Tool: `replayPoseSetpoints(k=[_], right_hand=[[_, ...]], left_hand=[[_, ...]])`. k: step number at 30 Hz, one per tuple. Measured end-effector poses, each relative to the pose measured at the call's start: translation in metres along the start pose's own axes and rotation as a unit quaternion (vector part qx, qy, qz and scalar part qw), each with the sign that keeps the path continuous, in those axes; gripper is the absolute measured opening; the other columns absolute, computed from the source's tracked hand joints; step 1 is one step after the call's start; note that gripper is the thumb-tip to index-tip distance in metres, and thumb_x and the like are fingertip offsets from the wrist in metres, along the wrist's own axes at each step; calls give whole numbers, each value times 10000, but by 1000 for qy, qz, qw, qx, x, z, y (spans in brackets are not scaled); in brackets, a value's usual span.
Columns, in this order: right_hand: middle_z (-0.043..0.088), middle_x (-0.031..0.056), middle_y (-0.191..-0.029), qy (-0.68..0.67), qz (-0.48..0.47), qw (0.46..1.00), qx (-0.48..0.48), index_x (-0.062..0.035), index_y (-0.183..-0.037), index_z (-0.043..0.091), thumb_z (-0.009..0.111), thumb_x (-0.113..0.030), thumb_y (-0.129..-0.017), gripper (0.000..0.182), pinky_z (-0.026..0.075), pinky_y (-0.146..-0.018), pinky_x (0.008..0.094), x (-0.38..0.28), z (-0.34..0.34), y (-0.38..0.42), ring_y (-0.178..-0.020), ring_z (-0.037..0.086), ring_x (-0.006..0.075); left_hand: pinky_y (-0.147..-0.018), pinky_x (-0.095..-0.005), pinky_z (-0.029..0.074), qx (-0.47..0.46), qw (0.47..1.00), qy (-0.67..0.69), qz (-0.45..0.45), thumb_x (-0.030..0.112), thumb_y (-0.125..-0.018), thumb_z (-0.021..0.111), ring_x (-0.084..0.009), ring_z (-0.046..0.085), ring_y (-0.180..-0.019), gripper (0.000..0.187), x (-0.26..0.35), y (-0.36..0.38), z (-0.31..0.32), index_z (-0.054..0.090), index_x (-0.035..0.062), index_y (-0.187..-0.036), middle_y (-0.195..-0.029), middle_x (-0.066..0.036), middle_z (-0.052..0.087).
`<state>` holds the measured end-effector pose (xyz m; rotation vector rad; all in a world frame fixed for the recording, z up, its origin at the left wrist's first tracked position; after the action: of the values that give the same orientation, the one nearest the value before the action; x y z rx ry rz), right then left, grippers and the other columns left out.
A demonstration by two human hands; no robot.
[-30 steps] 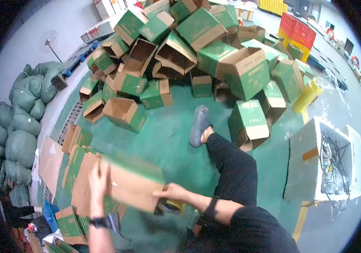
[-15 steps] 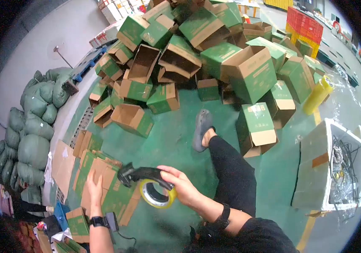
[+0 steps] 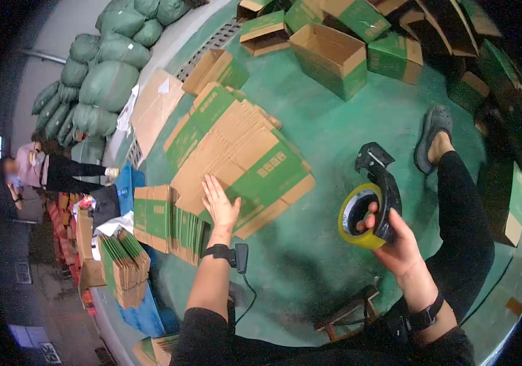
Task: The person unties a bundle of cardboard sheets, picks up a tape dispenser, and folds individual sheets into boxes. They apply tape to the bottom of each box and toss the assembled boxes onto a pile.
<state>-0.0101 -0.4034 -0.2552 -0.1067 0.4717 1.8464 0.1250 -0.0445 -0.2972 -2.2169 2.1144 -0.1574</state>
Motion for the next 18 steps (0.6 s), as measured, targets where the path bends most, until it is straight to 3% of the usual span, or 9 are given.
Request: replayPoseSetpoints(k=[5,8,9,10,11,12,14,15,18], right_hand=[[588,79,-868,113,21,993,-7,-34,-1096,453,536,-339,-815,423,381,-853,368,17,18,-17,-898,539,241],[594,50,-836,355,-21,934,42,-19,-1075,496,637,-313,-740,468,440,-742,299,9,47,-9,-786,565,160],[592,44,-832,482,-27,875,36,-16,-1032,530,678,-299,-706,456,443,-708,277,7,51,-7,-744,559,142],[557,39,-722,597,-28,801,31,-14,-909,560,689,-325,-697,398,431,-649,264,9,48,-3,-679,527,123],[516,67,-628,775,-67,628,4,-23,-776,550,692,-273,-677,304,419,-627,319,5,59,-5,-629,523,180],[494,96,-588,826,-329,451,-79,-39,-697,530,695,-241,-611,274,404,-642,373,8,73,-5,-623,520,256],[553,92,-652,843,-372,375,-101,-71,-656,538,669,-312,-562,290,383,-741,361,16,74,4,-714,551,244],[567,85,-667,861,-348,349,-127,-79,-705,543,665,-349,-586,320,363,-769,338,28,69,8,-726,560,233],[555,102,-704,859,-234,397,-224,-41,-872,515,648,-377,-636,432,329,-847,360,73,42,31,-765,552,259]], left_hand=[[-978,-517,216,114,993,24,4,227,-672,672,-323,186,-1274,851,15,35,-30,179,32,-1337,-1363,-144,244],[-876,-478,311,34,998,58,18,228,-669,673,-311,414,-1073,446,36,88,-66,538,59,-1059,-1071,-116,508],[-835,-451,347,-20,995,72,73,225,-665,676,-301,483,-978,307,39,109,-61,624,67,-923,-955,-103,560],[-699,-381,425,34,974,178,135,177,-633,708,-288,529,-757,167,38,130,-55,640,67,-738,-775,-103,547],[-598,-348,434,18,959,188,211,115,-631,688,-285,528,-686,159,51,148,-60,634,59,-769,-728,-114,534],[-597,-359,426,-3,951,202,233,80,-612,674,-280,529,-685,166,54,163,-61,636,61,-772,-711,-109,535],[-586,-367,436,-8,943,152,297,64,-571,691,-284,539,-671,177,74,186,-79,627,57,-736,-722,-106,541],[-777,-428,435,-132,944,117,278,193,-799,566,-383,509,-901,222,96,195,-113,601,37,-953,-994,-197,544],[-762,-417,442,-172,943,154,238,148,-745,622,-369,517,-886,159,96,205,-110,628,52,-871,-961,-178,559]])
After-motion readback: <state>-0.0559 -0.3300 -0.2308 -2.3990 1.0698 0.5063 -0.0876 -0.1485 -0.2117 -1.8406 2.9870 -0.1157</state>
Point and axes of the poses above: each hand's wrist, its own y-axis away from the middle knuckle, its own z-axis out of the palm, x = y × z, the point moved 6 cm from there along -y, towards the middle knuckle
